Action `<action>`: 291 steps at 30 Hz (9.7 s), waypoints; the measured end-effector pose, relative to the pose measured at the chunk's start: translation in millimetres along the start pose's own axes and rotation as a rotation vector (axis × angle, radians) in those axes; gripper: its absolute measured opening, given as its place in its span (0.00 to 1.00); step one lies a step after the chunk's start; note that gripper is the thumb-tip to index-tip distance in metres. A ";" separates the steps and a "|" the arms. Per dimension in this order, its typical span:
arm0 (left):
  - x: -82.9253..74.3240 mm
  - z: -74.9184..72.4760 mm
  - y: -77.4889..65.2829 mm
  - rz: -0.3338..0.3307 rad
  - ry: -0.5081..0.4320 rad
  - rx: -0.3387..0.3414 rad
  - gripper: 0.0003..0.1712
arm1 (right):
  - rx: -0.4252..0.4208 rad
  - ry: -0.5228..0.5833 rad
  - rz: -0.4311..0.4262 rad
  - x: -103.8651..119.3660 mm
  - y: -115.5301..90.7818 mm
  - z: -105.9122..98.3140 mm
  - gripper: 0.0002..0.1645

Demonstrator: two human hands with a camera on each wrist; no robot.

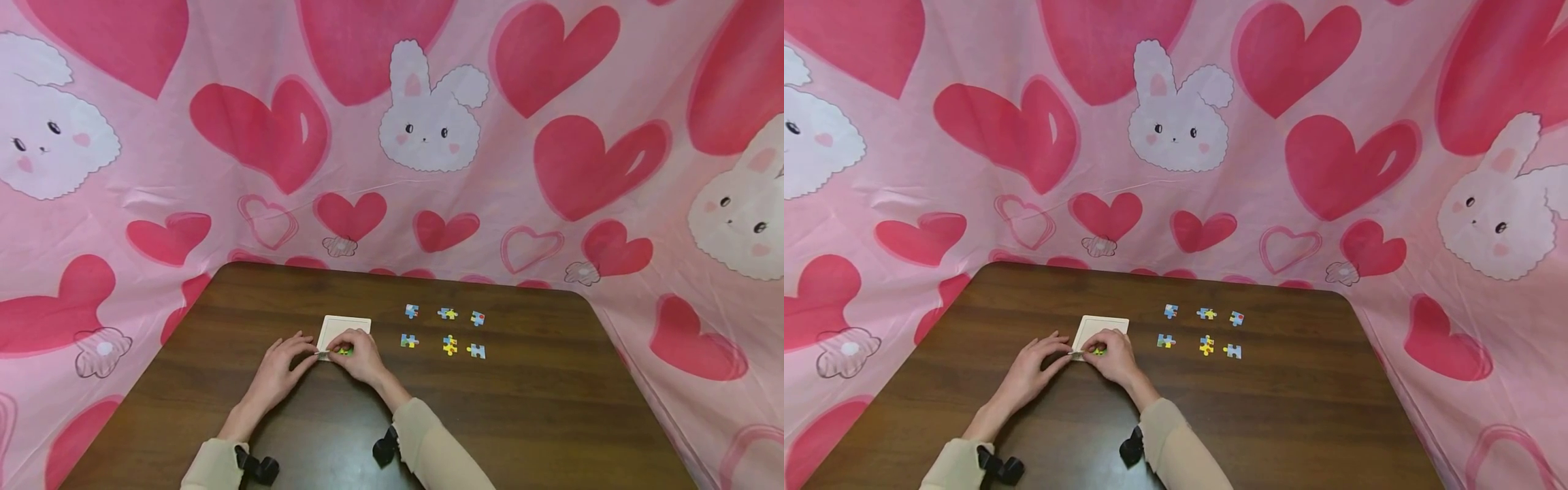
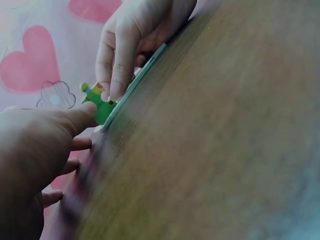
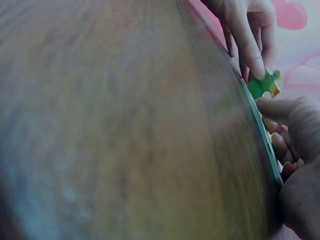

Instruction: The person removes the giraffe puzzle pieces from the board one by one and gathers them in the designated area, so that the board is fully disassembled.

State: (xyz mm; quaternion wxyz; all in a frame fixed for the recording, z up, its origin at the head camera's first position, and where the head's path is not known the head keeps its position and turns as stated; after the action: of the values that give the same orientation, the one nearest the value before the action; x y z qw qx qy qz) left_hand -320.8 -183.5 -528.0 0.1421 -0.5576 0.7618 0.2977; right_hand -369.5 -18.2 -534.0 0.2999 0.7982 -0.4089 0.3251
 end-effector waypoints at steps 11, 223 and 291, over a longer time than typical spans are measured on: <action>-0.9 -2.7 2.1 0.012 0.057 -0.065 0.15 | -0.010 0.052 0.025 0.0 -0.2 -0.7 0.16; 8.5 10.9 -8.8 -0.097 -0.019 0.099 0.22 | -0.098 0.071 0.156 -18.5 -25.3 -15.8 0.18; -1.3 12.5 -9.9 -0.034 0.126 0.117 0.32 | -0.119 0.228 0.119 -46.6 -125.0 -142.9 0.17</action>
State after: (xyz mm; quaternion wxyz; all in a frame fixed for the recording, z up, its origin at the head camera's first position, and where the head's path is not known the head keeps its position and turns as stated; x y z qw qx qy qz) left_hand -312.6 -176.8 -540.0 0.1313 -0.5786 0.7758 0.2148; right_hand -323.8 170.2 -509.2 0.3713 0.7114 -0.4372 0.4061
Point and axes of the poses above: each hand's wrist, its own y-axis towards the middle knuckle, its own z-axis out of the palm, x = y × z, the point moved 8 cm from there along y, towards the middle knuckle, and after that the axes turned 5 degrees about x, right-handed, at the moved point
